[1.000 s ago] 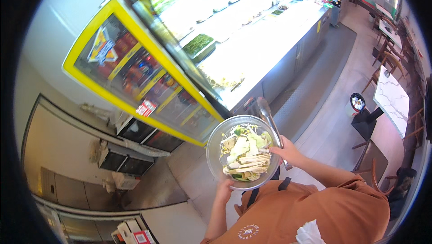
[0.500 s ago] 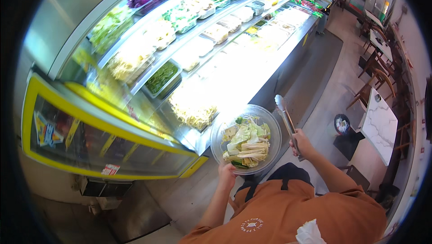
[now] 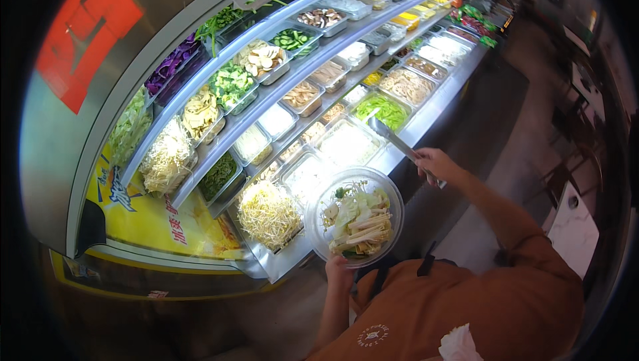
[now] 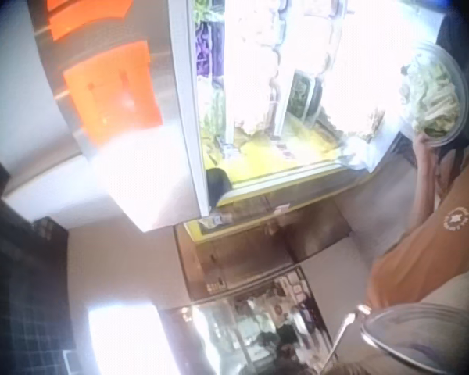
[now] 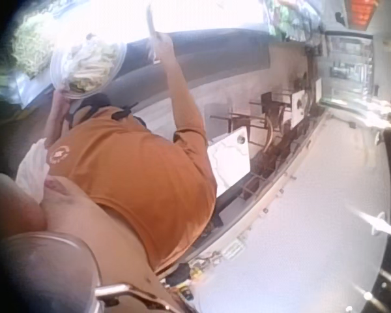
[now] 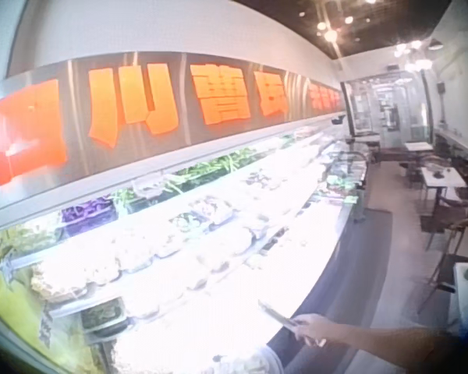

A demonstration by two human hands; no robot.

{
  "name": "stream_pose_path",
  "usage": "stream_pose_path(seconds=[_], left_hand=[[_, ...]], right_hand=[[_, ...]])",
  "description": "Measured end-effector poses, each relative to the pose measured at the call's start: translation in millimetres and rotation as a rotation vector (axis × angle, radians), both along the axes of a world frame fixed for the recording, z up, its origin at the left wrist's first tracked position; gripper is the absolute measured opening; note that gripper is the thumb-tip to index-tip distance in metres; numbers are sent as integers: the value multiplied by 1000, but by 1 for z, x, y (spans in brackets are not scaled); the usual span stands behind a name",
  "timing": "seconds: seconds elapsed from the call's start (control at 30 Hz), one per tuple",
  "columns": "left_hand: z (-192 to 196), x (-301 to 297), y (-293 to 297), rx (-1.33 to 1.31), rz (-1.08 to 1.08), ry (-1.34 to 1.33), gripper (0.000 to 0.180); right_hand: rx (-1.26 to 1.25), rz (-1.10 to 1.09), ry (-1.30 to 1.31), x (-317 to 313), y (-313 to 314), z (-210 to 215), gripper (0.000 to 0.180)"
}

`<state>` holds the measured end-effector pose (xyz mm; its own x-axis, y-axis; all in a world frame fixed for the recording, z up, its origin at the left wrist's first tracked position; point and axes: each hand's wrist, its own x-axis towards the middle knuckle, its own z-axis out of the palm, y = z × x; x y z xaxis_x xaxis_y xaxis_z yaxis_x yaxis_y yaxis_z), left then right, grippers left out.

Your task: The person uses tongs to pick various vegetables from a refrigerated display case and places them into a clear plastic bowl. The person then carries the bowl to a scale, weighs it, and returns to the display to add more vegetables before moving to a sink area.

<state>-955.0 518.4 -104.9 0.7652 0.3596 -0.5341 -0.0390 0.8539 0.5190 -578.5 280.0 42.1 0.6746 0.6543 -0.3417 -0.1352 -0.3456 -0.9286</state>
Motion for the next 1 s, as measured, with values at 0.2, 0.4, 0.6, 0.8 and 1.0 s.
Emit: stream_pose_path(seconds=[0.2, 0.4, 0.6, 0.8, 1.0], left_hand=[[8, 75, -18, -5, 127, -27, 68], [16, 161, 4, 59, 277, 84, 46], [29, 225, 27, 69, 396, 86, 38], [20, 252, 37, 92, 451, 43, 49], [21, 269, 22, 82, 540, 241, 52]], right_hand=[[-142, 107, -341, 170, 90, 14, 34], [-221, 107, -376, 287, 182, 19, 34], [-408, 228, -565, 377, 269, 5, 30], [-461, 339, -607, 417, 328, -7, 34], [-354, 377, -453, 444, 342, -2, 21]])
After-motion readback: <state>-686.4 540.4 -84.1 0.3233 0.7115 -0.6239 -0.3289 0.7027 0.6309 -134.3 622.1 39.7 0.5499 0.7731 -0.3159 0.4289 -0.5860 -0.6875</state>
